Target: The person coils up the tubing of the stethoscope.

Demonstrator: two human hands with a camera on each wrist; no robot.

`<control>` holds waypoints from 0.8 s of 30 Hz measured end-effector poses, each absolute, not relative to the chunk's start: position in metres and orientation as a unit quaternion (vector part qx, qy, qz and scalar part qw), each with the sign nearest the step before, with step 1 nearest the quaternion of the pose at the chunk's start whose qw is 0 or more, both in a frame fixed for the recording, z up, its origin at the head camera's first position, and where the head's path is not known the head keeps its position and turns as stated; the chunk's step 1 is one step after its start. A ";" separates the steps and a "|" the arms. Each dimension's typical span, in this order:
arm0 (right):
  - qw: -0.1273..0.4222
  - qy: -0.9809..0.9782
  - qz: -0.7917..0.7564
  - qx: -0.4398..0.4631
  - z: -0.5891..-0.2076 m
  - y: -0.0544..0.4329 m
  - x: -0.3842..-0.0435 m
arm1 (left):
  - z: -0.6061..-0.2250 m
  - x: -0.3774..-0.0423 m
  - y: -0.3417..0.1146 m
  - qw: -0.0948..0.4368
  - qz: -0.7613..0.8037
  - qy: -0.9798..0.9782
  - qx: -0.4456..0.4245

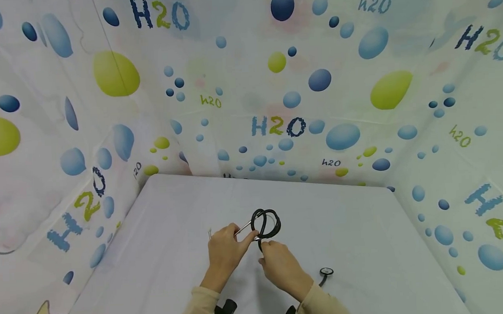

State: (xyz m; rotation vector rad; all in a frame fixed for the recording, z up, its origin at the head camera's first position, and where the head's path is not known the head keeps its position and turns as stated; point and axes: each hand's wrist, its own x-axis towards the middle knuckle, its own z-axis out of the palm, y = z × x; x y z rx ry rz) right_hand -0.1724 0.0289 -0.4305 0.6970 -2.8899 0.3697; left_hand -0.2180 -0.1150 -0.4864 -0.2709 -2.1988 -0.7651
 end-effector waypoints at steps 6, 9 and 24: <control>0.049 -0.954 0.079 0.284 -0.404 0.041 -0.180 | -0.486 -0.216 -0.119 0.375 -0.274 -0.877 -0.124; 0.046 -0.943 0.095 0.315 -0.396 0.050 -0.192 | -0.486 -0.214 -0.120 0.368 -0.263 -0.881 -0.141; -0.037 -0.880 0.272 0.388 -0.403 0.086 -0.247 | -0.485 -0.209 -0.122 0.320 -0.245 -0.884 -0.239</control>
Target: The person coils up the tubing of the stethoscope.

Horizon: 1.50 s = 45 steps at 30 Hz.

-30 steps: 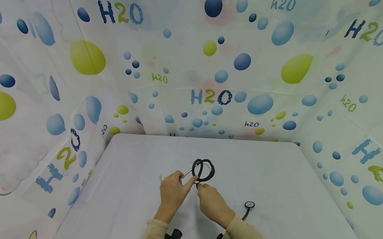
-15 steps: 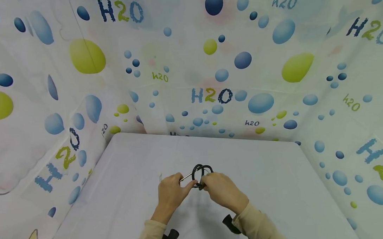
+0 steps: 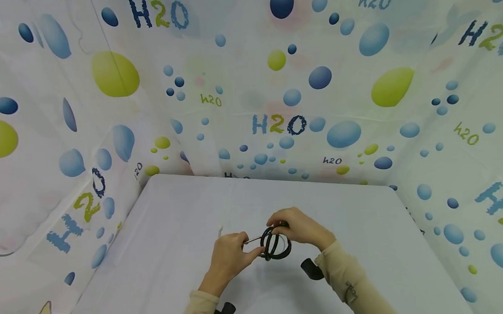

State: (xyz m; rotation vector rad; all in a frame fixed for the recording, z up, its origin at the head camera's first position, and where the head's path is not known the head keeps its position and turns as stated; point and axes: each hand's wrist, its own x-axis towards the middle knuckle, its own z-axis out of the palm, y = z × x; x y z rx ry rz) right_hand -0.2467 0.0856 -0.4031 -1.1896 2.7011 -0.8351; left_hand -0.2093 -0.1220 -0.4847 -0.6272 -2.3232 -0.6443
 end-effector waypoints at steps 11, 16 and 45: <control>0.034 0.839 -0.430 -0.332 -0.434 0.095 -0.258 | -0.484 -0.206 -0.120 0.317 -0.277 -0.864 -0.277; 0.051 0.812 -0.481 -0.326 -0.443 0.097 -0.261 | -0.483 -0.206 -0.121 0.314 -0.293 -0.857 -0.286; 0.069 0.785 -0.544 -0.289 -0.449 0.107 -0.256 | -0.487 -0.203 -0.120 0.324 -0.342 -0.811 -0.346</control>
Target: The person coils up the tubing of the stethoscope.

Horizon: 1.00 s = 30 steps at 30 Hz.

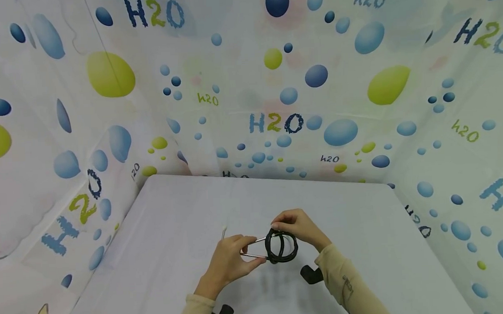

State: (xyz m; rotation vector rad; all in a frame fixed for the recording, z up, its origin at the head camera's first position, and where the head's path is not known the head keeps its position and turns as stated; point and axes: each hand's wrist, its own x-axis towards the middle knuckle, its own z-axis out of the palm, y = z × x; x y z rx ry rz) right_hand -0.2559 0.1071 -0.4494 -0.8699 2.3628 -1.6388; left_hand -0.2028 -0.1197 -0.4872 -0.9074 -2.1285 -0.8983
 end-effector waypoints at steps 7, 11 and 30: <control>0.114 0.767 -0.569 -0.273 -0.465 0.117 -0.267 | -0.484 -0.205 -0.121 0.325 -0.362 -0.799 -0.354; 0.106 0.772 -0.565 -0.272 -0.467 0.118 -0.266 | -0.481 -0.205 -0.122 0.326 -0.369 -0.794 -0.357; 0.111 0.761 -0.573 -0.284 -0.454 0.105 -0.260 | -0.482 -0.199 -0.115 0.277 -0.316 -0.829 -0.370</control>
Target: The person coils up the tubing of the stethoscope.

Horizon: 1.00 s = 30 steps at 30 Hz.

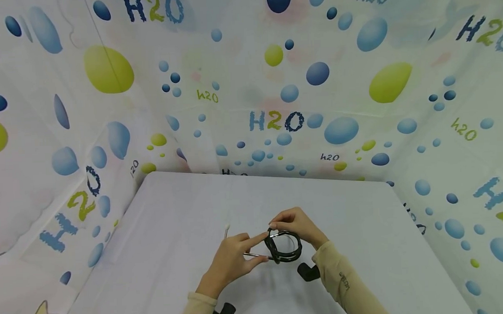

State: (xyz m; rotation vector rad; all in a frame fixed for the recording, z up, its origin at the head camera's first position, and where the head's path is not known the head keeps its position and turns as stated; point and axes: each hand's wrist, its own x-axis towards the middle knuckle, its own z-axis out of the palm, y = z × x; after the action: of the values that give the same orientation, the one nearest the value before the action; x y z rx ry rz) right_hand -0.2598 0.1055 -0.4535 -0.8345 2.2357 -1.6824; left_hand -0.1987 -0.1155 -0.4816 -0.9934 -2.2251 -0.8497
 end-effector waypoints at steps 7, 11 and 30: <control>0.105 0.765 -0.575 -0.269 -0.468 0.111 -0.267 | -0.481 -0.200 -0.117 0.281 -0.323 -0.822 -0.374; 0.099 0.780 -0.563 -0.256 -0.471 0.113 -0.265 | -0.478 -0.200 -0.120 0.279 -0.322 -0.828 -0.364; 0.031 0.869 -0.415 -0.268 -0.476 0.095 -0.209 | -0.472 -0.211 -0.146 0.317 -0.289 -0.865 -0.261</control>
State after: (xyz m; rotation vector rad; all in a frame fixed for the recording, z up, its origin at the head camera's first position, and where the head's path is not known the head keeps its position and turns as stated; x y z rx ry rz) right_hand -0.2092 0.0949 -0.4765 -0.8266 2.6761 -1.2795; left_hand -0.2108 -0.1463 -0.4715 -0.6869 -2.2763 -0.7621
